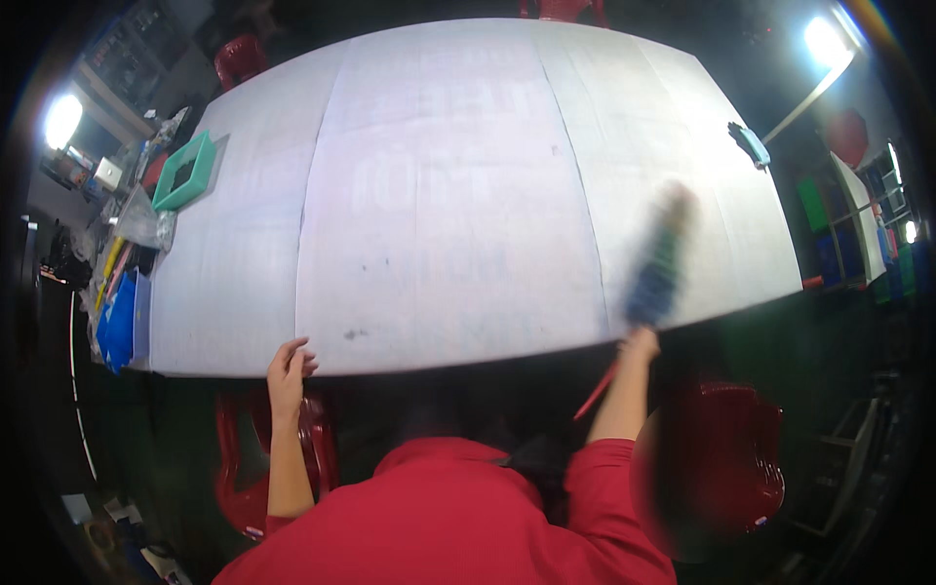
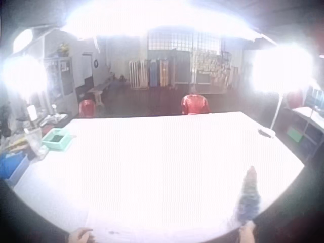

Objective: The person unplugged a fan, moved several containers and objects, and then used a duster and a cloth to wipe down a long table surface.

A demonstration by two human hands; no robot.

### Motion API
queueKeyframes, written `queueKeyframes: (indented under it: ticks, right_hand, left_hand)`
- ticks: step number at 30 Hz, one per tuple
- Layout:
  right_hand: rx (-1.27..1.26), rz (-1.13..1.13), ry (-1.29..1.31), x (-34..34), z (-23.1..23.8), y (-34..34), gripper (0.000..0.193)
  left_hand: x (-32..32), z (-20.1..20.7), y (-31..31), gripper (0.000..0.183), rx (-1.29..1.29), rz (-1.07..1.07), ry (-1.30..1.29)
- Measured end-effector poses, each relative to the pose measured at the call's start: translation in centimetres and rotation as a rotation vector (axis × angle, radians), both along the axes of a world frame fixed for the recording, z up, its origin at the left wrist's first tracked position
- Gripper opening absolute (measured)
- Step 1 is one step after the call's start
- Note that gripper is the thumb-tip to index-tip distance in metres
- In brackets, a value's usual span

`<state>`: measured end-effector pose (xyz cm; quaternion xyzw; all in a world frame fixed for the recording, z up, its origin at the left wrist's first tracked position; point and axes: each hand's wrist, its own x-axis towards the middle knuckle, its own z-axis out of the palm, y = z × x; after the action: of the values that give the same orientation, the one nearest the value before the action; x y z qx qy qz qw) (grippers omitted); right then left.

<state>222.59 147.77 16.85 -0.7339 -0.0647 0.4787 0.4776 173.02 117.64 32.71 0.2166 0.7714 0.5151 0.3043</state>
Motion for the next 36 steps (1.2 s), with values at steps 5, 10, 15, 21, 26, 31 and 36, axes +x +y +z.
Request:
queueKeyframes:
  ticks: [5, 10, 15, 21, 26, 31, 36]
  right_hand:
    - [0.355, -0.164, 0.305, -4.7, 5.3, 8.5, 0.025]
    - [0.14, 1.359, 0.266, -34.3, 6.5, 2.1, 0.024]
    - [0.416, 1.734, -0.045, -43.9, 0.6, 8.2, 0.031]
    - [0.111, 0.351, -0.151, -15.6, -1.3, 32.4, 0.008]
    - [0.41, -0.187, 0.228, -13.2, 2.4, 44.8, 0.021]
    - [0.452, 1.246, -0.009, -41.5, 5.4, 37.6, 0.013]
    - [0.726, 1.998, 0.054, -57.7, 0.5, 36.7, 0.026]
  left_hand:
    - [-5.8, -0.2, 7.4, 0.022, 0.049, 0.106, -0.023]
    - [-4.1, 2.7, 21.8, 0.02, 0.313, -0.075, 0.07]
    - [-1.5, 2.2, 32.2, 0.021, 0.388, -0.205, 0.5]
    - [-8.4, -8.3, 32.0, 0.021, 0.101, -0.173, 0.676]
    - [-9.8, -14.5, 37.0, 0.029, -0.093, -0.082, 0.808]
    - [-7.9, -17.4, 40.6, 0.038, -0.479, 0.066, 1.049]
    - [-7.8, -17.9, 41.3, 0.033, -0.246, 0.092, 1.013]
